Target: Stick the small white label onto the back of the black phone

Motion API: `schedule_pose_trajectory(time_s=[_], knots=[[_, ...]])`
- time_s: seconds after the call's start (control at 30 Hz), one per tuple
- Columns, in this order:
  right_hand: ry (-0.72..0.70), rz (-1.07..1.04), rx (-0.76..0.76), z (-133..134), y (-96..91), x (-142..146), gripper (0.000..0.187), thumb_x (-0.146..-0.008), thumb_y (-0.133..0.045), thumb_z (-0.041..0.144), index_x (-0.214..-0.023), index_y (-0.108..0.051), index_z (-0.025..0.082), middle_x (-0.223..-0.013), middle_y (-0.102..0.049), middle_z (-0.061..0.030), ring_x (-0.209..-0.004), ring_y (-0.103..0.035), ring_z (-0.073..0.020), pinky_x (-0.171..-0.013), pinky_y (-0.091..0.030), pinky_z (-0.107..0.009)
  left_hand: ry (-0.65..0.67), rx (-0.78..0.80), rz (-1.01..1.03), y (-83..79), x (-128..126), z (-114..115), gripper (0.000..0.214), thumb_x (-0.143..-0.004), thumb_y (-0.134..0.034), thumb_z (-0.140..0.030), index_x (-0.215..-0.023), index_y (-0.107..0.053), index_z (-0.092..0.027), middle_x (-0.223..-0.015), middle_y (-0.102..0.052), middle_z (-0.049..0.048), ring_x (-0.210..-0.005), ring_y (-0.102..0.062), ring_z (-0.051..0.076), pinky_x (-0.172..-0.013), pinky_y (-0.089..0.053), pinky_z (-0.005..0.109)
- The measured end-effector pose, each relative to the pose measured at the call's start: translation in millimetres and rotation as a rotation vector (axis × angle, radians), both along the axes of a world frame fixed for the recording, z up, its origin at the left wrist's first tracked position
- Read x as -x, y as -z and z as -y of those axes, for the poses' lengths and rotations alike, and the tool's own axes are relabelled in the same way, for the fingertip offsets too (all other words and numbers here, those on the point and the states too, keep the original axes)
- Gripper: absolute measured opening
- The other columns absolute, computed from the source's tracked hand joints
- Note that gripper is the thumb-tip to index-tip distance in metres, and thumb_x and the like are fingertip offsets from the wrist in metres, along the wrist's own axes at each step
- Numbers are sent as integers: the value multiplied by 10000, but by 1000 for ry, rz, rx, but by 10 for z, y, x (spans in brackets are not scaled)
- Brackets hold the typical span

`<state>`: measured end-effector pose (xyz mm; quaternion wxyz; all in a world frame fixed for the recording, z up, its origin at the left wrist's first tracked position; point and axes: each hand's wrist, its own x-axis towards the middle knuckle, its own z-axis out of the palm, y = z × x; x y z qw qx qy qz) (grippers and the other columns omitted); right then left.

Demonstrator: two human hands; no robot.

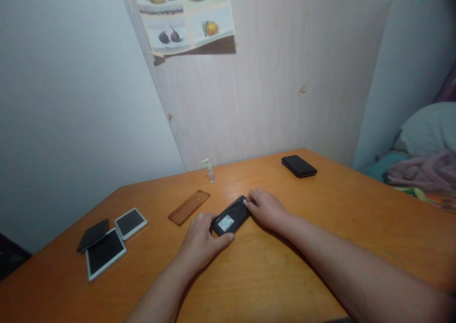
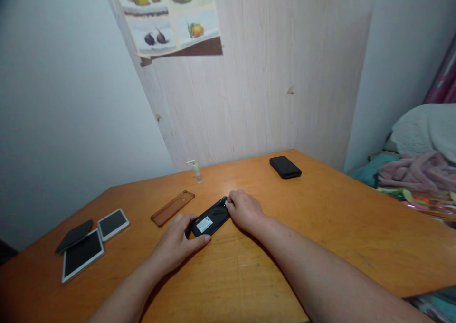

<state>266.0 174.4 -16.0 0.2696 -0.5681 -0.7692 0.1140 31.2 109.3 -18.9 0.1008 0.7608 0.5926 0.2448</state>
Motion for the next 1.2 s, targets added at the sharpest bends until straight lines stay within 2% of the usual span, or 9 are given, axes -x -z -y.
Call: schedule_pose_trajectory(time_s=[0.33,0.47,0.53,0.6,0.7,0.9,0.97,1.1,1.2], knots=[[-3,119,-36,3,-39,3,176,-942,-501,265,-924,-670,221,-1004,-651,-59,-897,-603,-191,-718,-391,-282,4,7,-10,-1,21,7,671,-700,-735,-639,-1180,-620,-185,-1063,-618,89,-1018,-596,289,-861,-468,387],[-25,184,-40,93,-123,13,209,-927,-496,222,-955,-703,214,-998,-700,-84,-992,-597,-245,-780,-404,-322,37,-4,18,22,69,2,649,-670,-789,-540,-1178,-581,-193,-1087,-619,83,-997,-597,272,-852,-478,378],[-99,223,-33,214,-171,57,253,-954,-471,267,-960,-719,219,-973,-720,-88,-996,-603,-258,-804,-411,-346,38,-12,30,39,79,-3,604,-676,-793,-477,-1163,-574,-197,-1062,-620,71,-969,-599,256,-837,-480,367],[-277,236,-42,357,-208,116,309,-989,-435,346,-998,-724,237,-1031,-732,-78,-1072,-599,-266,-875,-410,-371,35,-15,50,49,77,-7,592,-679,-792,-442,-1168,-564,-198,-1047,-619,62,-958,-600,246,-833,-480,360],[-509,226,-67,488,-234,161,356,-1013,-394,424,-1159,-688,286,-1297,-671,-37,-1311,-479,-304,-1008,-354,-449,42,-14,81,46,64,-6,624,-679,-794,-438,-1196,-545,-193,-1061,-618,63,-982,-599,243,-858,-479,360],[-236,308,21,369,-244,68,465,-1031,-308,443,-1244,-663,230,-1402,-598,-109,-1421,-344,-399,-1046,-295,-608,25,9,92,29,43,-6,675,-660,-810,-436,-1225,-532,-195,-1077,-614,72,-987,-598,247,-856,-484,361],[-289,284,42,394,-245,85,483,-1033,-292,451,-1297,-636,240,-1441,-566,-98,-1445,-308,-391,-1085,-253,-633,18,13,91,39,38,-10,686,-653,-810,-432,-1230,-529,-192,-1082,-614,75,-990,-598,250,-857,-484,363],[-590,199,87,500,-223,176,503,-1037,-245,496,-1398,-549,322,-1495,-517,-23,-1477,-263,-339,-1152,-138,-654,17,4,97,47,22,-8,656,-675,-772,-383,-1241,-517,-170,-1080,-617,82,-994,-602,246,-883,-484,370],[-499,197,116,422,-179,169,512,-1034,-243,508,-1424,-523,332,-1518,-488,-19,-1482,-244,-353,-1141,-84,-704,7,27,105,22,4,6,694,-658,-785,-396,-1255,-515,-165,-1100,-619,91,-1008,-603,256,-890,-489,378]])
